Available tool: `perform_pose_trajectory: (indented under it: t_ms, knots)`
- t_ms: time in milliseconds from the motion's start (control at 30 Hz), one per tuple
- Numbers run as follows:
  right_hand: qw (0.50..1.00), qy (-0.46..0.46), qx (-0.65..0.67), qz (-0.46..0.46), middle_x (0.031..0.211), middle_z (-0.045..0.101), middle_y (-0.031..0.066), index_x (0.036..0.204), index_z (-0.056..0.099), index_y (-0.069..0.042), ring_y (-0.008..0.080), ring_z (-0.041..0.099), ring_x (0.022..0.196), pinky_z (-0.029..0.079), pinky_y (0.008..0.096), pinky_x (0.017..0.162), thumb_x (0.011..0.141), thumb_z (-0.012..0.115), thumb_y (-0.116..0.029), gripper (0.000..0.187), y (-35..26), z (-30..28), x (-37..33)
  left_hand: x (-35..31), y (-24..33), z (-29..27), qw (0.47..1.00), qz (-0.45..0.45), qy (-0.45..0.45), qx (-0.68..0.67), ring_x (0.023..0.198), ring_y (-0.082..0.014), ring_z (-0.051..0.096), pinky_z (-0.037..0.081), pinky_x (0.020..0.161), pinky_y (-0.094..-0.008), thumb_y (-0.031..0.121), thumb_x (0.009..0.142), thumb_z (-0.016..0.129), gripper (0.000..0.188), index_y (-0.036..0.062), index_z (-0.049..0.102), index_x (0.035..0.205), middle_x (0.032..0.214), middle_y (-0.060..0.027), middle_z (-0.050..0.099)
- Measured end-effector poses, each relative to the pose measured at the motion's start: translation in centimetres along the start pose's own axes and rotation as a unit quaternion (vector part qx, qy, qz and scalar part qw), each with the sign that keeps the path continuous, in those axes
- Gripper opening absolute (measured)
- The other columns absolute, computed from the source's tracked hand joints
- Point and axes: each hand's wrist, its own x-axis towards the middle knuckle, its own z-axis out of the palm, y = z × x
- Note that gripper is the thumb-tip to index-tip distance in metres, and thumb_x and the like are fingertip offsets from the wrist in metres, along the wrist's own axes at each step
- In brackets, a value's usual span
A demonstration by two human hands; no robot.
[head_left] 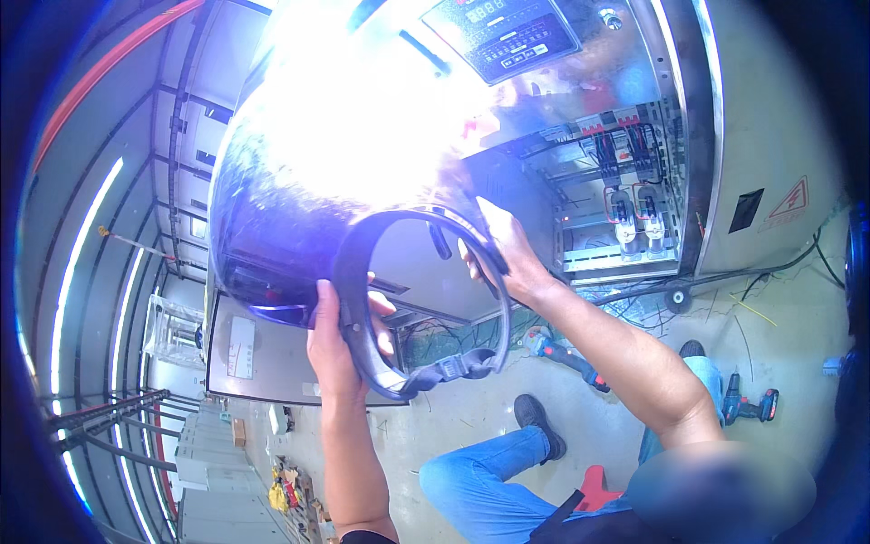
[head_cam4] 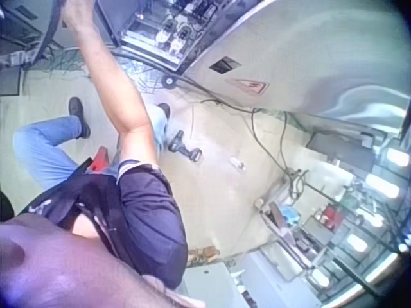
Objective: The person welds the edge of a stainless steel cabinet door using a handheld welding torch while holding a face shield. After welding, the person closes the cabinet door and adjusts the control panel.
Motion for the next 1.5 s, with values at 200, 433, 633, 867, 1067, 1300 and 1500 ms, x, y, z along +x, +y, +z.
perform_pose_trajectory:
  t_ms: [200, 433, 633, 867, 1067, 1300, 1500]
  knots:
    - [0.996, -0.013, 0.003, 0.089, 0.069, 0.059, 0.0022, 0.116, 0.064, -0.006, 0.0109, 0.057, 0.053, 0.047, 0.0279, 0.047, 0.107, 0.057, -0.026, 0.023, -0.5, -0.1, 0.1, 0.1, -0.2, 0.6, 0.999, -0.021, -0.03, 0.01, 0.047, -0.0142, 0.057, 0.047, 0.046, -0.0253, 0.049, 0.112, 0.037, 0.06, -0.0038, 0.063, 0.123, 0.082, -0.0148, 0.07]
    - [0.997, 0.004, -0.031, -0.07, 0.074, 0.06, 0.0016, 0.11, 0.061, -0.003, 0.0117, 0.061, 0.063, 0.05, 0.0303, 0.057, 0.103, 0.06, -0.054, 0.051, -0.2, -0.2, -0.6, -0.1, -0.9, -0.4, 0.998, -0.006, 0.01, -0.062, 0.049, -0.0148, 0.056, 0.046, 0.042, -0.0262, 0.05, 0.112, 0.034, 0.058, -0.0006, 0.061, 0.123, 0.083, -0.0118, 0.068]
    - [0.998, -0.005, -0.015, -0.062, 0.065, 0.053, -0.0004, 0.093, 0.054, -0.006, 0.0079, 0.053, 0.049, 0.043, 0.0261, 0.045, 0.104, 0.057, -0.056, 0.051, -0.4, 0.1, -0.5, 0.6, -1.4, -3.8, 0.978, 0.117, 0.023, -0.171, 0.054, -0.0154, 0.058, 0.046, 0.046, -0.0258, 0.047, 0.114, 0.031, 0.058, -0.0031, 0.054, 0.133, 0.094, -0.0136, 0.069]
    - [0.998, -0.01, -0.035, -0.042, 0.064, 0.053, 0.0003, 0.096, 0.056, -0.004, 0.0097, 0.055, 0.049, 0.043, 0.0277, 0.046, 0.104, 0.057, -0.055, 0.052, -0.4, 0.1, -0.3, 0.6, -1.1, -4.9, 0.982, 0.107, 0.02, -0.154, 0.051, -0.0158, 0.058, 0.047, 0.045, -0.0276, 0.047, 0.114, 0.028, 0.059, -0.0027, 0.053, 0.133, 0.095, -0.0135, 0.069]
    - [0.998, -0.014, -0.046, -0.035, 0.066, 0.054, 0.0008, 0.1, 0.059, -0.002, 0.0098, 0.055, 0.05, 0.044, 0.0282, 0.046, 0.104, 0.058, -0.053, 0.051, -0.3, 0.5, -0.1, 0.1, -0.7, -3.7, 0.992, 0.067, 0.02, -0.108, 0.05, -0.0136, 0.055, 0.043, 0.044, -0.0265, 0.048, 0.113, 0.033, 0.058, -0.002, 0.054, 0.133, 0.092, -0.0111, 0.069]
    - [0.999, -0.001, -0.008, 0.051, 0.074, 0.062, 0.0033, 0.132, 0.062, -0.003, 0.0093, 0.058, 0.056, 0.047, 0.0282, 0.049, 0.104, 0.062, -0.039, 0.045, -1.0, 0.1, 0.2, -0.1, 0.1, 0.2, 0.999, -0.012, 0.015, 0.033, 0.049, -0.0154, 0.059, 0.048, 0.047, -0.0265, 0.048, 0.113, 0.035, 0.058, -0.0015, 0.063, 0.122, 0.082, -0.0139, 0.07]
    - [0.994, -0.026, -0.093, 0.053, 0.076, 0.061, 0.005, 0.149, 0.05, -0.007, 0.0098, 0.059, 0.059, 0.05, 0.0261, 0.05, 0.107, 0.054, -0.02, 0.044, -1.8, 0.4, -0.5, 0.0, -0.4, 0.7, 0.999, -0.02, -0.025, 0.012, 0.048, -0.0137, 0.057, 0.046, 0.046, -0.0262, 0.048, 0.113, 0.035, 0.058, -0.0024, 0.064, 0.121, 0.079, -0.0133, 0.069]
